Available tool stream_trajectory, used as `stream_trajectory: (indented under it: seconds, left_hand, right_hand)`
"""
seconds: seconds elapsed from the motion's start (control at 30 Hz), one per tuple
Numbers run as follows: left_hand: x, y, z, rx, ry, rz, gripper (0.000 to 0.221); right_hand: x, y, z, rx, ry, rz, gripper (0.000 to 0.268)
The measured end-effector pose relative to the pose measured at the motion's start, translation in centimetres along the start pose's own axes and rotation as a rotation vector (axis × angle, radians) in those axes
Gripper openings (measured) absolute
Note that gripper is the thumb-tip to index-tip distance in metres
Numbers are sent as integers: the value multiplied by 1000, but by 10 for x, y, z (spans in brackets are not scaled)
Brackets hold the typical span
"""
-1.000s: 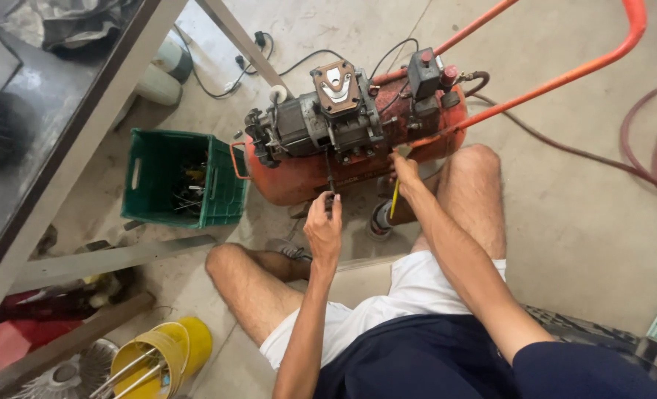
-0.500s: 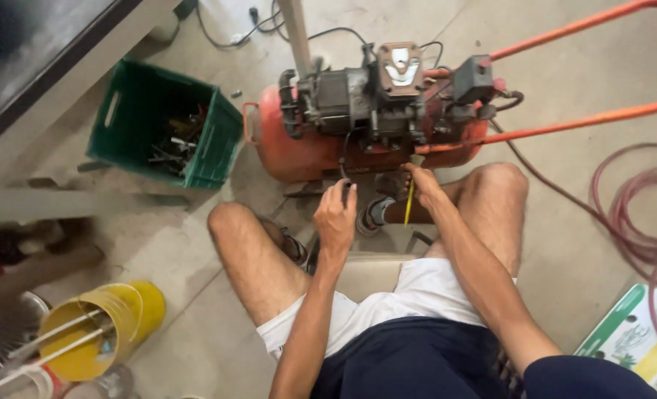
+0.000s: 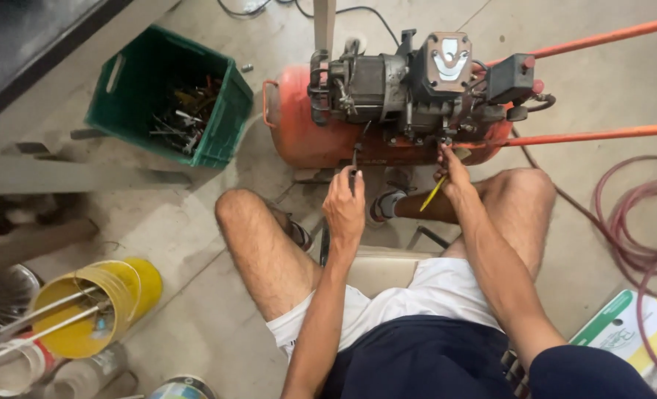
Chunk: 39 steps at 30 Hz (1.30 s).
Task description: Using a small brush to clean dust and debris from the motor and body of a portable air compressor.
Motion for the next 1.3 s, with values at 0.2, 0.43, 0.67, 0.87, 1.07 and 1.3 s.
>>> stream_trajectory:
  seconds: [0.2,0.43,0.67,0.87,1.07,1.3]
  left_hand:
    - [-7,-3,10,22,53,-11,26]
    - [-15,-6,27,60,11,3,29]
    - [-29,-23,31,94,18,68,31]
    - [-30,-34,-3,-40,77,81,27]
    - [-28,-28,6,-61,166,9,26]
    - [-24,-35,-9,-64,75,40,20]
  right_hand:
    - [49,117,-33,127,-110,-84,37]
    - [15,68,8,156,-37,-69,32]
    - [-1,95,-23,33,258,3,34]
    - [-1,138,-72,54,265,-107,47]
    - [9,125,-71,110,143,-415,38]
    - [33,28,42,399,-61,-422,57]
Point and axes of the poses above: each hand's wrist, its own y-axis towards the middle knuckle, its own x-axis out of the back of the hand, z = x × y, the point moved 10 cm from there along y, towards the middle knuckle, and after that the axes turned 1 degree about -y, right-handed, at the moved point
